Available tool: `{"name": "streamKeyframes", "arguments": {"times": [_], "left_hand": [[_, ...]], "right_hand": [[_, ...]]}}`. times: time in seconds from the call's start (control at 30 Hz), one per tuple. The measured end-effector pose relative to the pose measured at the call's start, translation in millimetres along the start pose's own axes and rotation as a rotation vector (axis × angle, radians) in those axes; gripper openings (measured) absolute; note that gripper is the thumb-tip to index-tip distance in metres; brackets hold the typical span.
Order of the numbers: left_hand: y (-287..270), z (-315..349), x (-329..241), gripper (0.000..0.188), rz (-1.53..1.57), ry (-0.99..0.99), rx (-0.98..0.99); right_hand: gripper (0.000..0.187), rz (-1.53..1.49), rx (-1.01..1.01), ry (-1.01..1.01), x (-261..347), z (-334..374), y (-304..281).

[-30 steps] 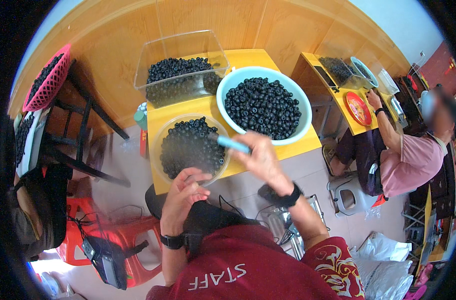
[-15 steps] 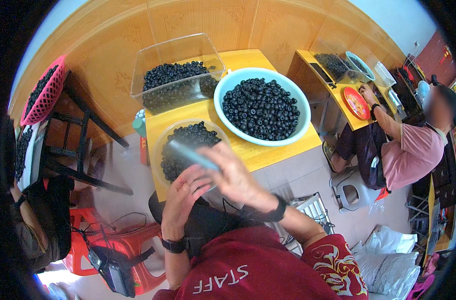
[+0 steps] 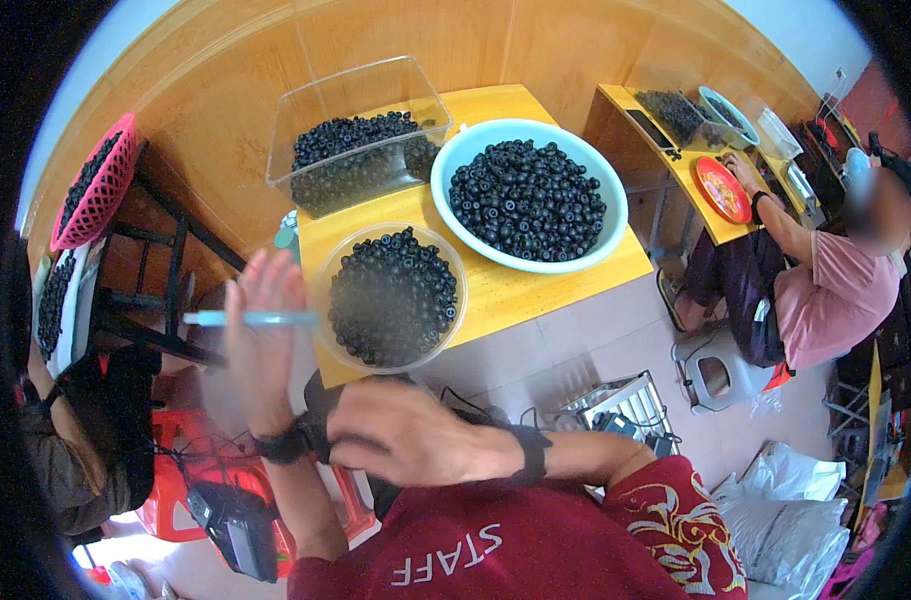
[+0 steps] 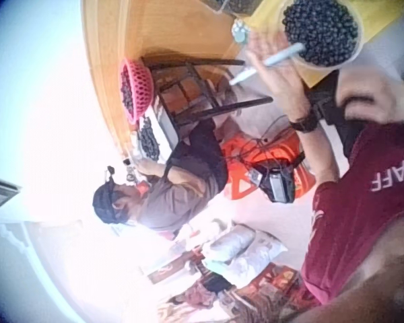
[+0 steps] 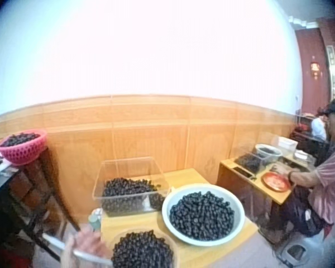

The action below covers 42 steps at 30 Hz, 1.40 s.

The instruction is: Inspecting and sorting blueberries from containers into various bowls and plates.

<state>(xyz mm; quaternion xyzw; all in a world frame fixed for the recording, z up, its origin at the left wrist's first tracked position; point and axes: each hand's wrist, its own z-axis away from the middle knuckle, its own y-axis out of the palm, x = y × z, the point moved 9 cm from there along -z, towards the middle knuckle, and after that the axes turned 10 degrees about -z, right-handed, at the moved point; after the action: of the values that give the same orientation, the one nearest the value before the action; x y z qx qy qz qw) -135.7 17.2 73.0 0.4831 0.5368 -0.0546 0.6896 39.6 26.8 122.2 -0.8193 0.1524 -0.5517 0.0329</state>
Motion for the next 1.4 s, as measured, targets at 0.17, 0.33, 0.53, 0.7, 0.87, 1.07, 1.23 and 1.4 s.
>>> {"name": "streamKeyframes", "arguments": {"times": [0.17,0.33,0.53,0.7,0.87,1.07,1.23,1.4], "left_hand": [[16,-54,-71,0.053,-0.021,0.14,0.05],[49,-74,-140,0.058,-0.193,0.334,-0.126],[65,-65,-189,0.059,-0.316,0.492,-0.123],[57,-56,-182,0.057,-0.349,0.447,-0.138],[49,-62,-176,0.056,-0.366,0.38,-0.05],[50,-59,-176,0.056,-0.468,0.395,-0.039],[42,-66,-171,0.057,-0.508,0.382,0.022],[32,-62,-167,0.057,-0.541,0.352,0.037]], "right_hand": [[0.036,-0.499,0.747,0.327,-52,31,143],[0.053,-1.888,0.752,0.869,-22,42,203],[0.05,-2.118,0.631,0.92,0,40,222],[0.047,-1.843,0.7,1.022,3,47,218],[0.06,-1.632,0.824,0.976,3,51,217],[0.056,-1.673,0.852,0.961,0,55,227],[0.052,-1.658,0.797,0.928,1,49,221],[0.057,-1.675,0.712,1.052,7,47,219]]}}
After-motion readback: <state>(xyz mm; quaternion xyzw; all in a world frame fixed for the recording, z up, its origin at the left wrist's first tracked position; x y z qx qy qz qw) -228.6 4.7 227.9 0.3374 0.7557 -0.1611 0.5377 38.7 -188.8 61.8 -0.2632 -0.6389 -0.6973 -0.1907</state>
